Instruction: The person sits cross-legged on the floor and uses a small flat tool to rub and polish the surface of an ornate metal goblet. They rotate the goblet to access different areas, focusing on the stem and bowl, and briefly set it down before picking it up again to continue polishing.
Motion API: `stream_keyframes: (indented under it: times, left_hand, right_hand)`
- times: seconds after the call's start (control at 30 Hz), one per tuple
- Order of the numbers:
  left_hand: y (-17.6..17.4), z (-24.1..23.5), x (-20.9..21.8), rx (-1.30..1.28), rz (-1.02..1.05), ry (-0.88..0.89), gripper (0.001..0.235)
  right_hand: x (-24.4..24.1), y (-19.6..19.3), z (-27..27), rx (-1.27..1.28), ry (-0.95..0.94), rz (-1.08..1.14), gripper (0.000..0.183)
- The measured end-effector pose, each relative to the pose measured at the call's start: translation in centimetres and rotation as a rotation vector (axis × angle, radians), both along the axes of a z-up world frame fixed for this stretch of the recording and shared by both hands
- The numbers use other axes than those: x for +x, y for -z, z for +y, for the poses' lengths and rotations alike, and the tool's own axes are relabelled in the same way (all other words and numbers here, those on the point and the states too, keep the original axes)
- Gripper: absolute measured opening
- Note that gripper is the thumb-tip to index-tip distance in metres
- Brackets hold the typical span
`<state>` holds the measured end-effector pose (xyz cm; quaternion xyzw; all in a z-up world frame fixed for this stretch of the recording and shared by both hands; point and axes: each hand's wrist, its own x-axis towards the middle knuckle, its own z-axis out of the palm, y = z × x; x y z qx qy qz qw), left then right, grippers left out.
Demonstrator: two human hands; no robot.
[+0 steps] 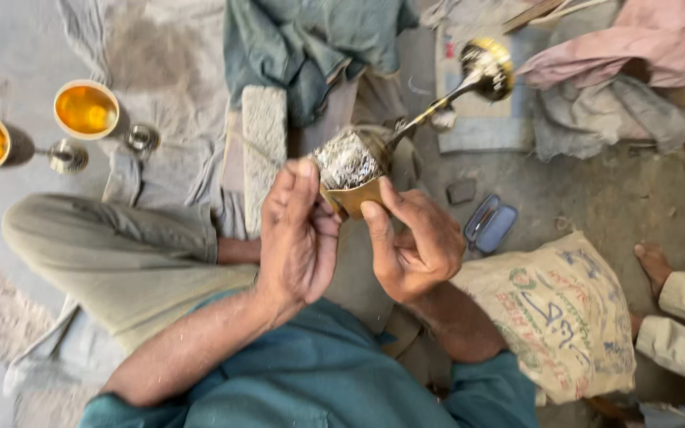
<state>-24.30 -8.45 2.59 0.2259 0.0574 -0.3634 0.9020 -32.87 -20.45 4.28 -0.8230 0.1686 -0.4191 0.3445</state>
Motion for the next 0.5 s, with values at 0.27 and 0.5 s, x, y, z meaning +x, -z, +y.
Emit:
stream_keyframes:
  times: [0.27, 0.5]
  left_hand:
    - [-1.0, 0.5, 1.3, -0.096, 0.023, 0.054, 0.016]
    - [-0.8, 3.1, 5.8, 0.412, -0.480, -0.064, 0.022]
  right_hand:
    - [-2.4, 0.8, 1.5, 0.117, -0.189, 0.191, 0.026]
    - [-4.9, 7.4, -6.7, 0.601, 0.159, -0.547, 0.024]
